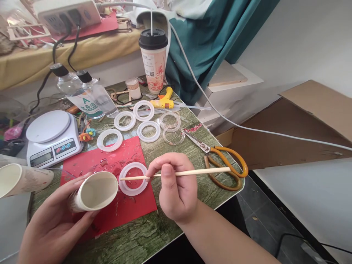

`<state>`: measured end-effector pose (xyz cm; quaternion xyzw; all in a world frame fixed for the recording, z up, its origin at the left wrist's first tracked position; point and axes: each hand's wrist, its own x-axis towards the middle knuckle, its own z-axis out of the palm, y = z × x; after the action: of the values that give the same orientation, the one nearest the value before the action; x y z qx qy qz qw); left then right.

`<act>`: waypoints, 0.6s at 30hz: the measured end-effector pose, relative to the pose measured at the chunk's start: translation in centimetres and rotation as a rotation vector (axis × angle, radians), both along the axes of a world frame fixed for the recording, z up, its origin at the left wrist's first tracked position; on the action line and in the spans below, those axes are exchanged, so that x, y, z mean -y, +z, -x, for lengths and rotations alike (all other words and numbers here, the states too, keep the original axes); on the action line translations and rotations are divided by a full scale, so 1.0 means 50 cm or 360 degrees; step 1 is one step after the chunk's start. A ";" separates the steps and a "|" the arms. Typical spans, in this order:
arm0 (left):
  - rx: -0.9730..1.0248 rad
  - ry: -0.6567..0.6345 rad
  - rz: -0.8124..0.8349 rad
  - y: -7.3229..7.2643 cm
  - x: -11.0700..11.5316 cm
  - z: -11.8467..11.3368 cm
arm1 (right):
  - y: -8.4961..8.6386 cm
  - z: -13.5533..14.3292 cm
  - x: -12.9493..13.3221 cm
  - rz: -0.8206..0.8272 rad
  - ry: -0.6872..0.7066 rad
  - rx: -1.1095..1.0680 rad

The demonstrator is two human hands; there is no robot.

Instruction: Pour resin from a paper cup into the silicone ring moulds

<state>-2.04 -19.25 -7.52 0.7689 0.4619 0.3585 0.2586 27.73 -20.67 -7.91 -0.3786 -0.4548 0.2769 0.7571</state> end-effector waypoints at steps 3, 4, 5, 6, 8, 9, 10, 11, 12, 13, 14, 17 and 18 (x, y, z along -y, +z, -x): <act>0.0092 0.0022 0.0047 -0.001 0.003 0.001 | 0.004 0.002 -0.001 0.0024 -0.0066 -0.0055; 0.0131 0.0023 0.0066 0.000 0.003 0.000 | 0.004 0.003 -0.001 0.0028 -0.0087 -0.0062; 0.0173 0.0021 0.0081 0.001 0.003 -0.001 | 0.005 0.003 -0.001 0.0028 -0.0107 -0.0064; 0.0218 0.0018 0.0084 0.003 0.003 -0.002 | 0.005 0.004 -0.002 0.0025 -0.0124 -0.0065; 0.0290 0.0010 0.0065 0.007 0.001 -0.006 | 0.004 0.004 -0.002 0.0013 -0.0143 -0.0075; 0.0310 0.0009 0.0059 0.010 0.001 -0.008 | 0.004 0.004 -0.003 0.0008 -0.0148 -0.0081; 0.0325 0.0011 0.0056 0.012 0.000 -0.010 | 0.004 0.004 -0.003 0.0004 -0.0150 -0.0086; 0.0335 0.0015 0.0060 0.014 0.001 -0.011 | 0.004 0.004 -0.003 0.0005 -0.0149 -0.0087; 0.0338 0.0030 0.0073 0.014 0.002 -0.011 | 0.004 0.004 -0.003 0.0006 -0.0147 -0.0085; 0.0342 0.0057 0.0084 0.014 0.004 -0.011 | 0.004 0.003 -0.003 0.0006 -0.0144 -0.0081; 0.0354 0.0103 0.0084 0.014 0.007 -0.011 | 0.004 0.003 -0.002 0.0007 -0.0139 -0.0077; 0.0366 0.0294 0.0023 0.009 0.013 -0.008 | 0.005 0.001 -0.001 0.0014 -0.0118 -0.0076; 0.0356 0.0344 -0.0009 0.007 0.014 -0.007 | 0.005 0.000 0.000 0.0017 -0.0115 -0.0082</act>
<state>-1.67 -19.96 -7.17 0.6707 0.5093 0.4690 0.2663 27.72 -20.66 -7.64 -0.3915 -0.4196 0.2614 0.7761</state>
